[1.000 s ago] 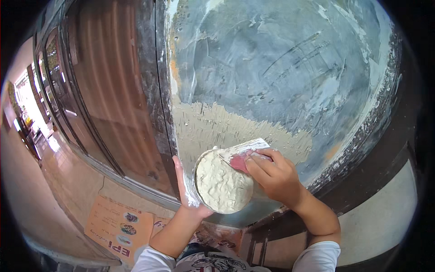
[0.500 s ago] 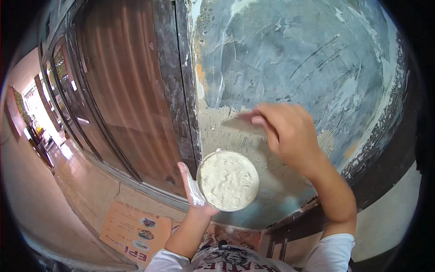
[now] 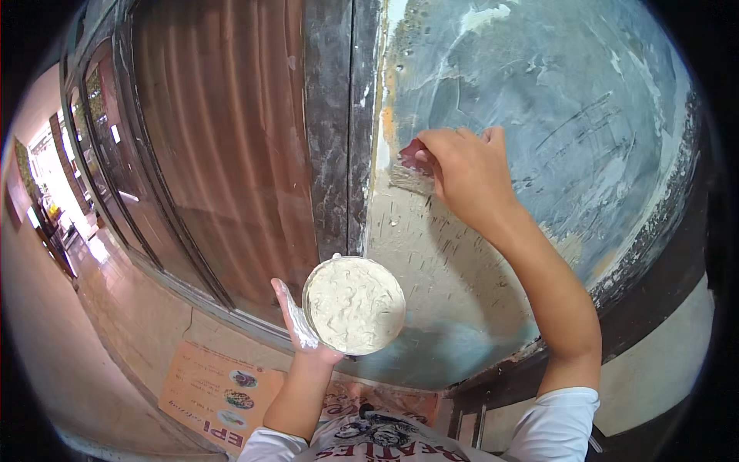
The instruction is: The person applies wall putty to a damaged wall surface using a spreader or putty knife.
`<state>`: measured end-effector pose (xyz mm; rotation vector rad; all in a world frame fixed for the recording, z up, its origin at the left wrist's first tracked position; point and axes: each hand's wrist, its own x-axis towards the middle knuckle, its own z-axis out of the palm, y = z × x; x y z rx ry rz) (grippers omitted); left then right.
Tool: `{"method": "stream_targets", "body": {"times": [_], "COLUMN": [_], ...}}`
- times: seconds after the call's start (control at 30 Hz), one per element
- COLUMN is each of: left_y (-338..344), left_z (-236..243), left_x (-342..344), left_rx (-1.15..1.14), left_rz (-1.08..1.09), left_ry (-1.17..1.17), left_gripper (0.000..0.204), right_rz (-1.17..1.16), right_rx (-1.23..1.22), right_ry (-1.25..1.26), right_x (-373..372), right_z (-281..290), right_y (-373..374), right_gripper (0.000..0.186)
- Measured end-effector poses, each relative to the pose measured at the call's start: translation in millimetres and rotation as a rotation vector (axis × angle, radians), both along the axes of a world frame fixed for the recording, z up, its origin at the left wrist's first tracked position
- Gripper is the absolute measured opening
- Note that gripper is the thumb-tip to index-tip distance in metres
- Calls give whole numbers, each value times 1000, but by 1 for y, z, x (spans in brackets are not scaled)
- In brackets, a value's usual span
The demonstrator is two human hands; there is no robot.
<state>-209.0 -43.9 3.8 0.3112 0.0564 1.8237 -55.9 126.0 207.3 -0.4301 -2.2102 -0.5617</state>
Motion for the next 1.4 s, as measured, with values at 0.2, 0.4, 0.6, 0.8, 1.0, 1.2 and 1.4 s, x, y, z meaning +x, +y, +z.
{"method": "stream_targets", "body": {"times": [0.2, 0.4, 0.6, 0.8, 1.0, 1.2, 1.4], "left_y": [-2, 2, -2, -1, -6, -12, -12], "left_z": [-2, -4, -9, -9, -14, -14, -14], "left_x": [-18, -30, -48, -55, -66, -68, -73], "left_rx": [7, -26, 29, -37, -14, -45, -19], "left_rz": [-25, -64, -138, -106, -116, -105, -111], "left_ry": [-24, -5, -42, -2, 1, 8, 10], "left_gripper": [107, 107, 106, 106, 106, 106, 106], "right_rz": [2, -87, -119, -138, -112, -153, -140], "right_rx": [-23, -15, -2, 8, -39, -46, -42], "right_ry": [121, 75, 113, 198, 84, 187, 106], "right_x": [-3, -5, -6, -6, -11, -7, -7], "right_z": [6, -5, -2, 3, -17, -1, -7], "right_y": [0, 5, 1, 5, 3, 0, -1], "right_gripper": [7, 9, 8, 7, 8, 9, 9]}}
